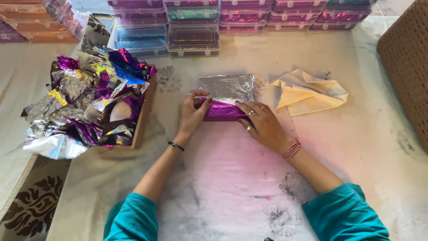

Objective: Wipe and polish small wooden pieces with a cloth and wrap finished items in foil.

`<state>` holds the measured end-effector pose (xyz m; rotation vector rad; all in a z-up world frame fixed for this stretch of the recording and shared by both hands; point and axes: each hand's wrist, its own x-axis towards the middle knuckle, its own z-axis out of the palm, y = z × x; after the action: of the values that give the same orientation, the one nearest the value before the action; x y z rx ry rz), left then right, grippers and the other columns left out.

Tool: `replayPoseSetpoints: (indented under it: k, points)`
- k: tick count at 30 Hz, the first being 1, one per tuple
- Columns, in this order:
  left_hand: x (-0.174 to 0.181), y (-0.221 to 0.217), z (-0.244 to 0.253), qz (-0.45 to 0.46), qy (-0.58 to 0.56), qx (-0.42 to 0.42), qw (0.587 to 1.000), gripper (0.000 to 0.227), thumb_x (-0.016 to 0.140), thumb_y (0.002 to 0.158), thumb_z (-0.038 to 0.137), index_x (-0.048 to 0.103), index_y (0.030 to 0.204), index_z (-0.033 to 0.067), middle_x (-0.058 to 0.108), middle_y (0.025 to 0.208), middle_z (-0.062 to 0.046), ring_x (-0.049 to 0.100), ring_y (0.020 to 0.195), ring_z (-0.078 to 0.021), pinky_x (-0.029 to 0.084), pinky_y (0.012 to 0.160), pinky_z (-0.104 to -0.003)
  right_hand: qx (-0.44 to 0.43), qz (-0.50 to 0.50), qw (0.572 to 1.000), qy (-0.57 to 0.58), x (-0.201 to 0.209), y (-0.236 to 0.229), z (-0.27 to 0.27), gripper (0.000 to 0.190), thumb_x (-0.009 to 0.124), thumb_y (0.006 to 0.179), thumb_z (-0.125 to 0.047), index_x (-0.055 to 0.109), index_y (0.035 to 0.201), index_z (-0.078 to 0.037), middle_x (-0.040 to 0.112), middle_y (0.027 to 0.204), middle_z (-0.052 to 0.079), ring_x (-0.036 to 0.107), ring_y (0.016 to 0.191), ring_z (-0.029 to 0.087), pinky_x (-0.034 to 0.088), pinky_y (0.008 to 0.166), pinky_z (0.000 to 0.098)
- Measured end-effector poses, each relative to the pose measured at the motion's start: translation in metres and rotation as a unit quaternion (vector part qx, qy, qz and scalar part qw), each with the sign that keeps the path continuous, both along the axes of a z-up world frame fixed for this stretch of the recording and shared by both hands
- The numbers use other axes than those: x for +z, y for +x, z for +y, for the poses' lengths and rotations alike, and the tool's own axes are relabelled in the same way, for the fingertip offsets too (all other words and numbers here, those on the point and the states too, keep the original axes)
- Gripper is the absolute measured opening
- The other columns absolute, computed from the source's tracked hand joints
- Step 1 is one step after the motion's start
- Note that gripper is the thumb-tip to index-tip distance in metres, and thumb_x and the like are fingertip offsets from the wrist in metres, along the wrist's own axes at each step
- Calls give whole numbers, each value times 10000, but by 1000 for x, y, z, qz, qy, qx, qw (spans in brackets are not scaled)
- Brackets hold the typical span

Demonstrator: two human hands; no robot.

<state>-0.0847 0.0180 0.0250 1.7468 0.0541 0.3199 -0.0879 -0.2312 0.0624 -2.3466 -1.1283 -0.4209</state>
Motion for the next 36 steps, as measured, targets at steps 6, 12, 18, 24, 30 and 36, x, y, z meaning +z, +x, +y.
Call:
replayPoseSetpoints:
  k: [6, 12, 18, 24, 30, 36]
  points:
    - [2, -5, 13, -65, 149, 79, 983, 293, 561, 1008, 95, 626, 1290, 51, 753, 845, -101, 729, 755, -163, 525, 657, -280, 1, 28, 999, 15, -3, 5, -2, 444, 722, 930, -174, 597, 1346, -79, 651, 1224, 137, 589, 1138, 336, 429, 1035, 445]
    - [23, -25, -9, -279, 406, -39, 869, 259, 661, 989, 225, 659, 1218, 103, 730, 1202, -116, 656, 1150, -279, 455, 1060, -441, 9, 124, 991, 56, -6, 15, -5, 449, 756, 860, -102, 649, 1295, -80, 679, 1198, 111, 601, 1122, 308, 449, 1013, 423]
    - [7, -32, -36, -266, 494, -45, 826, 395, 656, 962, 238, 628, 1254, -27, 649, 1241, -179, 603, 1186, -349, 467, 1055, -444, 33, 120, 988, 89, -9, 18, -7, 461, 774, 841, -75, 654, 1286, -69, 698, 1200, 120, 637, 1111, 311, 497, 993, 408]
    - [14, -30, -35, -204, 487, -73, 846, 360, 640, 960, 256, 614, 1202, -8, 654, 1132, -176, 614, 1076, -351, 470, 971, -457, 8, 158, 979, 131, -11, 16, -7, 508, 814, 790, -94, 611, 1243, 15, 680, 1149, 150, 652, 1075, 274, 510, 959, 382]
    - [16, -29, -34, -217, 490, -71, 841, 413, 599, 990, 376, 615, 1154, -2, 624, 1118, -178, 605, 1044, -334, 470, 907, -449, -24, 227, 966, 121, -13, 16, -10, 407, 843, 792, -106, 665, 1144, -6, 722, 1031, 97, 686, 931, 160, 557, 870, 306]
    - [15, -24, -33, -173, 529, -82, 827, 448, 573, 1009, 436, 639, 1122, 7, 619, 1065, -159, 603, 1045, -335, 473, 890, -458, -5, 286, 940, 186, -23, 19, -13, 387, 825, 822, -86, 659, 1158, 9, 709, 1091, 79, 653, 985, 107, 558, 899, 289]
